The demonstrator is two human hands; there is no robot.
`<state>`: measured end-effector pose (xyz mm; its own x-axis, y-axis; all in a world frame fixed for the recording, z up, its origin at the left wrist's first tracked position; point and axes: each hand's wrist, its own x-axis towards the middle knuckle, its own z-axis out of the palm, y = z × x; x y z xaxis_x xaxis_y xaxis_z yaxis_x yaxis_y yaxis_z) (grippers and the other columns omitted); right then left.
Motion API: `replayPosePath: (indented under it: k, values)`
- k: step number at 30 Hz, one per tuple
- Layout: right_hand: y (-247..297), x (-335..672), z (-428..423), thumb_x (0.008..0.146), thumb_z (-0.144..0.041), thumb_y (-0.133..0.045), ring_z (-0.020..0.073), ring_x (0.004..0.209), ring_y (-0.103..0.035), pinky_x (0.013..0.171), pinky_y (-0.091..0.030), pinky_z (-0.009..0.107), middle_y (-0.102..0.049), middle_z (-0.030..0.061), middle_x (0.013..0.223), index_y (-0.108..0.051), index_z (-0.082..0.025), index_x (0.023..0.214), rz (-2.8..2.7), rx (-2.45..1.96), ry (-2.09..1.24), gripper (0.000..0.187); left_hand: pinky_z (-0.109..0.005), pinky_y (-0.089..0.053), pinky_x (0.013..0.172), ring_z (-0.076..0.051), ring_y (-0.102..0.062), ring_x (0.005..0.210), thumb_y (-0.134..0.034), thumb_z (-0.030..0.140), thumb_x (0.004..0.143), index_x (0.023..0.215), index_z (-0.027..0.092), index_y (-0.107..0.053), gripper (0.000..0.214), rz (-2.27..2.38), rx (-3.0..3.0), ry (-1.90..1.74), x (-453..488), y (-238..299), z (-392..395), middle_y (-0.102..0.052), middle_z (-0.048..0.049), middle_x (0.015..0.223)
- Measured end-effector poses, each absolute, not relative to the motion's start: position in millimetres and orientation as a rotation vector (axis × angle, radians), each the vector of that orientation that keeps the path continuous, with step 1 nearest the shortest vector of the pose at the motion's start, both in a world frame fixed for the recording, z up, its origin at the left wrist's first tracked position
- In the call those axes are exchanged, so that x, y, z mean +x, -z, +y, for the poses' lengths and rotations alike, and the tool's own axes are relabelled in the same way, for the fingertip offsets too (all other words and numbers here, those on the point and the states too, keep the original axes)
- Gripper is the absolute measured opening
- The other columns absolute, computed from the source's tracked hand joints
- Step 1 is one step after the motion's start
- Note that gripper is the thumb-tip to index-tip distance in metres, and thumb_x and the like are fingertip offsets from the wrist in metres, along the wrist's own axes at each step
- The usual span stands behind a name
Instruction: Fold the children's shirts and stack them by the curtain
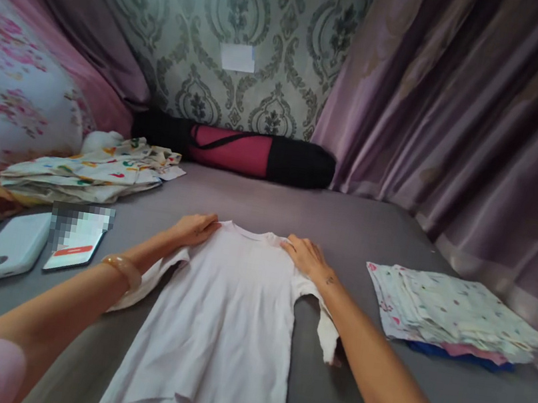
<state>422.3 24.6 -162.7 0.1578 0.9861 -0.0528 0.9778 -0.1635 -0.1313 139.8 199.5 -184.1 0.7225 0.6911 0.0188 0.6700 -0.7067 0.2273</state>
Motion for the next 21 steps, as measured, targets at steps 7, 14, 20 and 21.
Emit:
replayPosePath:
  k: [7, 14, 20, 21]
  values:
    - [163.4, 437.0, 47.6, 0.1, -0.047, -0.026, 0.0231, 0.09, -0.066, 0.072, -0.04, 0.032, -0.069, 0.0102, 0.1, -0.055, -0.024, 0.106, -2.135, -2.42, -0.067, 0.038, -0.032, -0.044, 0.074, -0.025, -0.066, 0.091, -0.018, 0.044, 0.1, 0.107, 0.018, -0.049, 0.041, 1.098, 2.996, 0.003, 145.7, 182.5, 216.2, -0.068, -0.0147, 0.101]
    - [164.6, 464.5, 92.1, 0.101, -0.044, -0.026, 0.0262, 0.094, -0.065, 0.078, -0.042, 0.038, -0.067, 0.0124, 0.107, -0.052, -0.022, 0.114, -2.202, -2.452, 0.005, 0.036, -0.035, -0.045, 0.079, -0.027, -0.063, 0.099, -0.02, 0.04, 0.101, 0.107, 0.015, -0.05, 0.04, 1.031, 3.077, -0.022, 174.0, 172.9, 254.8, -0.066, -0.017, 0.105]
    - [161.5, 474.6, 112.9, 0.1, -0.039, -0.031, 0.027, 0.105, -0.059, 0.085, -0.04, 0.039, -0.061, 0.0167, 0.117, -0.052, -0.017, 0.119, -2.081, -2.491, -0.071, 0.036, -0.033, -0.045, 0.079, -0.026, -0.064, 0.098, -0.028, 0.042, 0.099, 0.109, 0.014, -0.053, 0.039, 1.159, 2.875, 0.059, 197.2, 169.9, 278.6, -0.066, -0.0174, 0.109]
    - [162.1, 473.1, 115.3, 0.1, -0.037, -0.033, 0.0274, 0.109, -0.057, 0.087, -0.039, 0.038, -0.059, 0.0172, 0.119, -0.053, -0.016, 0.119, -2.036, -2.501, -0.078, 0.035, -0.032, -0.045, 0.078, -0.026, -0.064, 0.097, -0.032, 0.043, 0.097, 0.108, 0.014, -0.055, 0.038, 1.187, 2.82, 0.09, 199.9, 169.5, 280.8, -0.066, -0.0165, 0.109]
